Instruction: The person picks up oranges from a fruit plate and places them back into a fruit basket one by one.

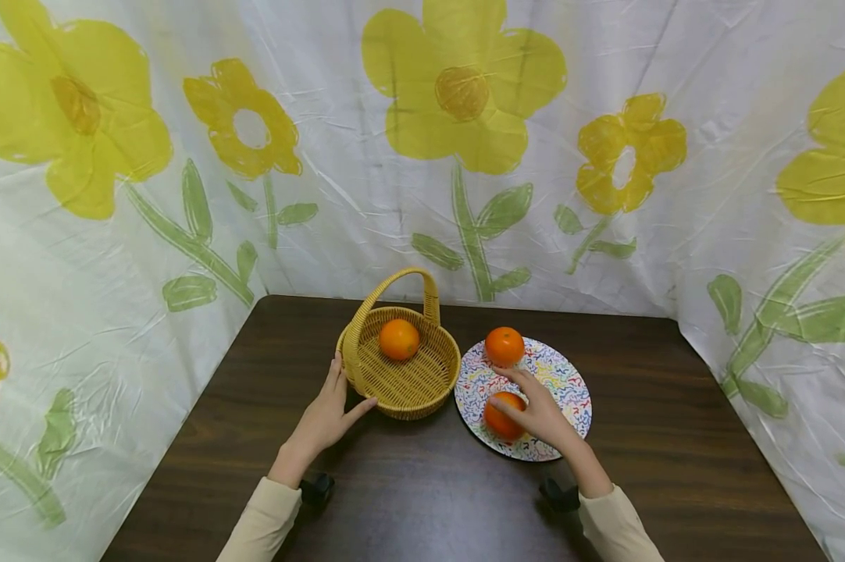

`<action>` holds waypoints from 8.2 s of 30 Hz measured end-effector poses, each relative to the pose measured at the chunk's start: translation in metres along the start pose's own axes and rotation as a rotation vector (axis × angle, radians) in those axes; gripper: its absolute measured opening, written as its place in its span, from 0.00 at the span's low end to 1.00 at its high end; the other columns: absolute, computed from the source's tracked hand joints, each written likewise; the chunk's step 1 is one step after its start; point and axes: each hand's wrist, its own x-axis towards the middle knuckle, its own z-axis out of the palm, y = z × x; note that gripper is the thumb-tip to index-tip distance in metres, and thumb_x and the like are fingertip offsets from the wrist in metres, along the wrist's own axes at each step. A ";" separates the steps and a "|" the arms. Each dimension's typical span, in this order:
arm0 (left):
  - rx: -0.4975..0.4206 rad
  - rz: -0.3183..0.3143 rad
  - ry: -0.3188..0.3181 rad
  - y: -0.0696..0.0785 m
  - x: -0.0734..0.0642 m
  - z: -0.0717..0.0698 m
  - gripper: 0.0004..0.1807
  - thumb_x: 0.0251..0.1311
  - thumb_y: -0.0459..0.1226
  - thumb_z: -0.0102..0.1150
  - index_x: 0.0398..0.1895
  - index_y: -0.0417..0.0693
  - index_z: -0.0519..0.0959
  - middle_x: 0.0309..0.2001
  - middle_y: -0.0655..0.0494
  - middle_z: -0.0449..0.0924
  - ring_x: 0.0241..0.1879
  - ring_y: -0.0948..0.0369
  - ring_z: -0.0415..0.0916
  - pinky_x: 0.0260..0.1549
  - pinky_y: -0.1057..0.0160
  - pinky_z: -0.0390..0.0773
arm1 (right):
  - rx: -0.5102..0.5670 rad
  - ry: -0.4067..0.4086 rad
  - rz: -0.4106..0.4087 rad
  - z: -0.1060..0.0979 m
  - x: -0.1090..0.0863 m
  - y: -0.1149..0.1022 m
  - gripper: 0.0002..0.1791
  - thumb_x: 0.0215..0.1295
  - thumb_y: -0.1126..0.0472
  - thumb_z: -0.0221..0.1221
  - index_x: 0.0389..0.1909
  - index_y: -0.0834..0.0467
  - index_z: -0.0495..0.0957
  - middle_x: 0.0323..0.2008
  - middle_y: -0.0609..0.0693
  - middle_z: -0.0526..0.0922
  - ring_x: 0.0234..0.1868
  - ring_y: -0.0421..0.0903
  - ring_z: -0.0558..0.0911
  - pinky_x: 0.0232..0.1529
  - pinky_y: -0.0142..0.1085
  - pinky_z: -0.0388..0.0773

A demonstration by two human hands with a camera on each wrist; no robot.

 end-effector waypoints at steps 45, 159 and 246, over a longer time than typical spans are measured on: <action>0.007 -0.010 -0.017 -0.003 0.003 0.002 0.53 0.57 0.66 0.44 0.73 0.43 0.40 0.74 0.47 0.25 0.68 0.43 0.50 0.53 0.44 0.69 | -0.004 -0.108 0.092 0.008 -0.016 0.008 0.41 0.51 0.43 0.66 0.64 0.56 0.66 0.58 0.56 0.73 0.48 0.50 0.76 0.45 0.46 0.75; 0.016 -0.016 -0.022 -0.003 0.002 0.004 0.54 0.56 0.67 0.43 0.73 0.41 0.41 0.73 0.46 0.25 0.69 0.43 0.49 0.55 0.44 0.67 | -0.064 -0.121 -0.038 0.031 0.087 -0.051 0.38 0.52 0.43 0.65 0.64 0.47 0.67 0.57 0.48 0.70 0.49 0.46 0.75 0.45 0.41 0.76; 0.001 -0.008 -0.015 -0.001 0.001 0.005 0.52 0.58 0.65 0.44 0.73 0.43 0.40 0.73 0.48 0.23 0.69 0.43 0.48 0.56 0.45 0.67 | -0.317 -0.201 -0.125 0.072 0.109 -0.040 0.33 0.52 0.44 0.66 0.60 0.48 0.71 0.57 0.53 0.71 0.57 0.54 0.70 0.54 0.53 0.69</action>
